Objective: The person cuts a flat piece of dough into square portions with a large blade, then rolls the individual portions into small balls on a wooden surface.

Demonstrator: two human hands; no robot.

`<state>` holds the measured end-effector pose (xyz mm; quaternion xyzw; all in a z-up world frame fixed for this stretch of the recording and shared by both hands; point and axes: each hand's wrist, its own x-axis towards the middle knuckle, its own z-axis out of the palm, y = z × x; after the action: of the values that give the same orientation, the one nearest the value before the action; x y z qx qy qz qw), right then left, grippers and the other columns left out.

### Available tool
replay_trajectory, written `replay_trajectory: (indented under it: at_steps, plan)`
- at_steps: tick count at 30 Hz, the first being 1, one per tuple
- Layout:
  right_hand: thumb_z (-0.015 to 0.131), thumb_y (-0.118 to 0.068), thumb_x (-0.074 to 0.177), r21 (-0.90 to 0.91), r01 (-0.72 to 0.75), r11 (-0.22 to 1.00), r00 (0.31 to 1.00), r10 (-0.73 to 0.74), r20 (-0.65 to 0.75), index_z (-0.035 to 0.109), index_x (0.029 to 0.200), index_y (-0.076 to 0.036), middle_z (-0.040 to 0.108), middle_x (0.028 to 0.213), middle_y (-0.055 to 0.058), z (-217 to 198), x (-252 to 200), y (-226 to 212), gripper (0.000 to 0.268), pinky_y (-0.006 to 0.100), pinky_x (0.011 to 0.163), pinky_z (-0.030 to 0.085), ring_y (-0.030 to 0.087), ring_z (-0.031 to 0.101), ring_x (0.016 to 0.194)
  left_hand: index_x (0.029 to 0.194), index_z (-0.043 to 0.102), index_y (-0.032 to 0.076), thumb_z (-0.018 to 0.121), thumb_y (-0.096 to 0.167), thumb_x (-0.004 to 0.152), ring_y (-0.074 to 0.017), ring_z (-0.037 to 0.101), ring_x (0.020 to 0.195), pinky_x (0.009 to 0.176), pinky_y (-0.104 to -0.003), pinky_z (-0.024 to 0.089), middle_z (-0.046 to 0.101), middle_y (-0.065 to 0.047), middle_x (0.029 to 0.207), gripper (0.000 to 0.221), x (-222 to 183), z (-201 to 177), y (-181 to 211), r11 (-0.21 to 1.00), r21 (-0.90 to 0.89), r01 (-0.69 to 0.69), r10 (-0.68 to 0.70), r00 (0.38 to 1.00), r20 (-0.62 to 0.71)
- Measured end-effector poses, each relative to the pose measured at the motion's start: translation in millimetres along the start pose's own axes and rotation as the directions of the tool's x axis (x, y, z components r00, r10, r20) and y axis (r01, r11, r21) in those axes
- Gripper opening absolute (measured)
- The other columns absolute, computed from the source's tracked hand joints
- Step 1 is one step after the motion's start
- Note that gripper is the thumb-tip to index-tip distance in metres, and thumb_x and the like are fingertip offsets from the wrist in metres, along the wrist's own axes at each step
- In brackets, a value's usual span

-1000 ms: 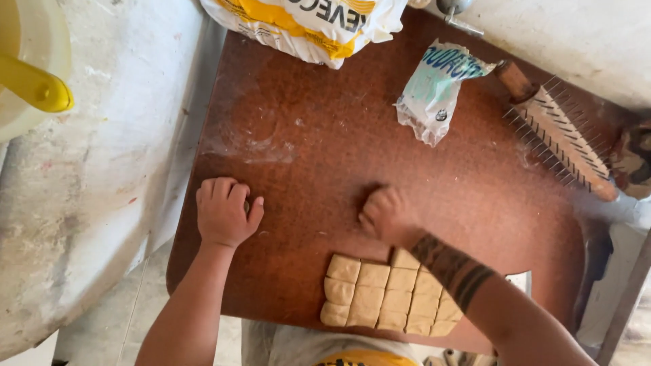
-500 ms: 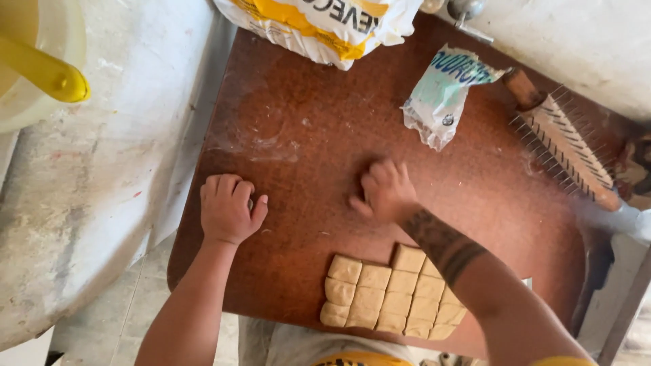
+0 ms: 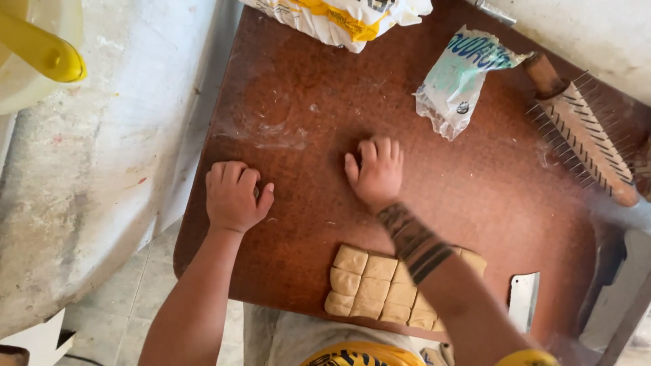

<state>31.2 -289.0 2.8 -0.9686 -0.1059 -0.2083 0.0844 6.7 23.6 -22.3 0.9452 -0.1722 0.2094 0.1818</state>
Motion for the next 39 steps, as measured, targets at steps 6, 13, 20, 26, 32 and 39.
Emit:
replay_trajectory:
  at_steps: [6, 13, 20, 26, 32, 39]
  plan:
    - [0.062, -0.053, 0.091, 0.256, 0.397, 0.881, 0.861, -0.455, 0.228, 0.065, 0.085, -0.023, 0.061, 0.097, 0.004, -37, -123, 17, 0.03, 0.044, 0.076, 0.045, 0.031, 0.06, 0.098, 0.084, 0.055, 0.021, 0.048, 0.054, 0.096, -0.0257, 0.054, 0.086, 0.071, -0.038, 0.041, 0.05, -0.002, 0.09, 0.035, -1, 3, -1, 1.0, 0.003, -0.001, 0.001, 1.0, -0.018]
    - [0.06, -0.047, 0.098, -0.008, 0.087, 0.996, 0.995, -0.087, 0.045, 0.062, 0.096, -0.016, 0.052, 0.1, 0.006, -10, -2, 0, 0.031, 0.04, 0.073, 0.04, 0.026, 0.052, 0.091, 0.083, 0.058, 0.021, 0.056, 0.053, 0.09, -0.0246, 0.055, 0.089, 0.072, -0.038, 0.04, 0.052, -0.001, 0.091, 0.032, -6, -1, -2, 0.999, 0.031, -0.009, 0.009, 1.0, 0.004]
    - [0.069, -0.037, 0.086, 0.303, 0.301, 0.904, 0.92, -0.359, 0.157, 0.057, 0.067, -0.019, 0.056, 0.075, 0.004, -45, -72, 37, 0.029, 0.04, 0.062, 0.043, 0.032, 0.058, 0.075, 0.086, 0.057, 0.021, 0.049, 0.054, 0.095, -0.0254, 0.054, 0.088, 0.072, -0.038, 0.041, 0.049, -0.001, 0.091, 0.034, -2, 2, -2, 1.0, 0.011, -0.016, 0.016, 1.0, 0.004]
    - [0.075, -0.044, 0.081, -0.162, -0.199, 0.967, 0.978, 0.207, 0.031, 0.06, 0.08, -0.019, 0.052, 0.091, 0.002, -30, -47, 0, 0.029, 0.039, 0.07, 0.044, 0.025, 0.053, 0.085, 0.086, 0.057, 0.021, 0.055, 0.052, 0.093, -0.0251, 0.054, 0.089, 0.074, -0.038, 0.041, 0.049, 0.0, 0.092, 0.032, -5, 0, -3, 0.999, -0.021, -0.041, 0.041, 0.999, 0.007]
    - [0.07, -0.035, 0.092, 0.506, -0.663, 0.552, 0.734, 0.614, 0.292, 0.075, 0.104, -0.018, 0.073, 0.099, 0.01, -90, -66, 57, 0.021, 0.048, 0.087, 0.055, 0.035, 0.07, 0.099, 0.086, 0.058, 0.017, 0.061, 0.047, 0.09, -0.0266, 0.057, 0.086, 0.079, -0.039, 0.046, 0.05, -0.004, 0.091, 0.03, 2, -8, -2, 0.99, -0.081, -0.112, 0.108, 0.993, -0.056]
    - [0.064, -0.04, 0.094, 0.195, -0.883, 0.426, 0.469, 0.793, 0.389, 0.067, 0.1, -0.019, 0.077, 0.077, 0.002, -224, -326, 11, 0.022, 0.036, 0.069, 0.052, 0.016, 0.074, 0.071, 0.086, 0.077, 0.021, 0.071, 0.036, 0.083, -0.0309, 0.064, 0.097, 0.089, -0.049, 0.046, 0.07, -0.006, 0.088, 0.016, 14, -27, 7, 0.999, -0.014, -0.051, 0.053, 0.981, 0.187]
